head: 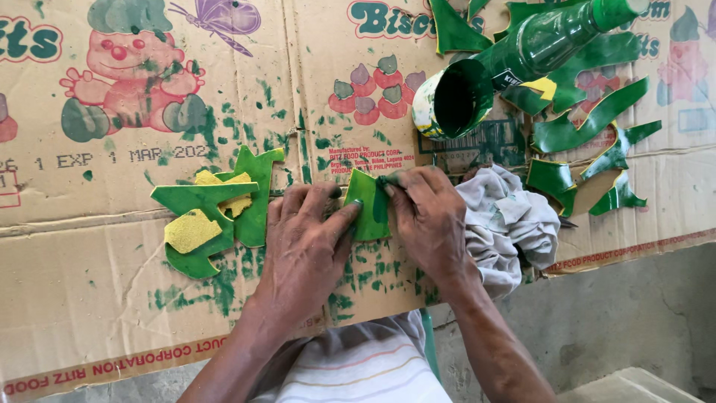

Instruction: The person repeatedly picks up green foam cutouts and uses a cloth to apply green paint to their edges. The person works over a cardboard surface, placing finished pieces aside.

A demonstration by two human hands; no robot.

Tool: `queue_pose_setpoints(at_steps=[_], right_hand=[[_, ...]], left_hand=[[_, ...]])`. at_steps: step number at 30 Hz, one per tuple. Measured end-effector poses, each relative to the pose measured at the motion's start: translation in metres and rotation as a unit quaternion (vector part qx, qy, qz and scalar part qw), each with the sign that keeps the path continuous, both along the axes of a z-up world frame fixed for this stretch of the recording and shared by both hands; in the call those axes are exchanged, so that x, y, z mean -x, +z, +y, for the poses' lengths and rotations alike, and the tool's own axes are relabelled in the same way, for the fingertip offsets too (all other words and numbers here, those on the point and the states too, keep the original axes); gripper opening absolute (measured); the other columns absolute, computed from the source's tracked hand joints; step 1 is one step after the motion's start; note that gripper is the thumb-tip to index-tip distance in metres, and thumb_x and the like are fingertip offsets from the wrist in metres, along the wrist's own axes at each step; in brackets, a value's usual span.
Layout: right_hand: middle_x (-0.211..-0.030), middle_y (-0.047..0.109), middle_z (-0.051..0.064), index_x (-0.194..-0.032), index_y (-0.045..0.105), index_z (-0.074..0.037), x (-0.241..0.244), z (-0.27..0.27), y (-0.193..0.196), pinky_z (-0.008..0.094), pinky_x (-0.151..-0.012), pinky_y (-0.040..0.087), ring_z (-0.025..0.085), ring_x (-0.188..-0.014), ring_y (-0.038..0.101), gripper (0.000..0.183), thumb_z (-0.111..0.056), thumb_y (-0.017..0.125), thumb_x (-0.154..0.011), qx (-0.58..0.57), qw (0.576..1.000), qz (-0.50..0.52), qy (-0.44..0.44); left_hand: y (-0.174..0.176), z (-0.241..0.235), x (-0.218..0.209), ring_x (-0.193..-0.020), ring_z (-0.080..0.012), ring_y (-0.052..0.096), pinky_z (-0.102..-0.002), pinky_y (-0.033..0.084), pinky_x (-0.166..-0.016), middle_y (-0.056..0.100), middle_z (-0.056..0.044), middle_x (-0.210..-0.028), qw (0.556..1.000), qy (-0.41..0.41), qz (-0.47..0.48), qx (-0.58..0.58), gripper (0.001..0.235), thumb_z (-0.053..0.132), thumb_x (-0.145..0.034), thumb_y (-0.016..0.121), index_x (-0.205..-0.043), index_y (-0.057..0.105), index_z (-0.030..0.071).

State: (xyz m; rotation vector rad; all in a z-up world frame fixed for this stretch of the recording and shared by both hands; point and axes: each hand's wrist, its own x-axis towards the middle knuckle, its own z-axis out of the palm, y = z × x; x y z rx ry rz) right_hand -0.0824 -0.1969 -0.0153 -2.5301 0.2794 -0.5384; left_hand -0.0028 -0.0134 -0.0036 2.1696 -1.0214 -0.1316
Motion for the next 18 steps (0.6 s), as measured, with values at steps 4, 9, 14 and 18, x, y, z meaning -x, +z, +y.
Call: queue_pose_setpoints(at_steps=[4, 9, 14, 18], right_hand=[[-0.095, 0.068, 0.015, -0.101, 0.068, -0.002, 0.032, 0.016, 0.008, 0.042, -0.072, 0.055, 0.034, -0.085, 0.067, 0.018, -0.003, 0.076, -0.086, 0.010, 0.998, 0.037, 0.052], [-0.097, 0.067, 0.016, -0.104, 0.067, 0.000, 0.013, 0.005, -0.003, 0.045, -0.074, 0.054, 0.037, -0.087, 0.066, 0.018, 0.002, 0.075, -0.088, 0.022, 0.999, 0.018, 0.039], [-0.099, 0.064, 0.017, -0.104, 0.065, 0.000, 0.010, 0.006, -0.001, 0.045, -0.074, 0.055, 0.038, -0.088, 0.066, 0.019, 0.001, 0.076, -0.088, 0.009, 0.998, -0.004, 0.060], [-0.094, 0.066, 0.016, -0.103, 0.068, -0.001, 0.029, 0.020, 0.005, 0.045, -0.069, 0.054, 0.036, -0.081, 0.066, 0.021, -0.001, 0.077, -0.084, 0.016, 0.995, 0.026, 0.094]], left_hand=[[0.001, 0.001, -0.002, -0.116, -0.0336, 0.054, -0.047, 0.039, -0.098, 0.061, -0.013, -0.121, 1.000, -0.007, 0.000, 0.011, 0.040, 0.011, -0.075, 0.077, -0.115, 0.075, 0.006], [0.001, 0.000, 0.000, -0.105, -0.0306, 0.057, -0.046, 0.039, -0.093, 0.064, -0.010, -0.107, 1.000, -0.006, 0.008, 0.004, 0.042, 0.009, -0.075, 0.077, -0.117, 0.074, 0.007], [-0.001, 0.002, 0.004, -0.098, -0.0297, 0.058, -0.045, 0.042, -0.089, 0.064, -0.009, -0.096, 0.999, 0.030, 0.033, 0.007, 0.030, 0.009, -0.077, 0.078, -0.106, 0.073, 0.006], [-0.003, 0.008, 0.000, -0.097, -0.0307, 0.059, -0.045, 0.044, -0.088, 0.064, -0.010, -0.096, 0.999, 0.012, 0.039, 0.018, 0.037, 0.001, -0.071, 0.074, -0.108, 0.073, 0.004]])
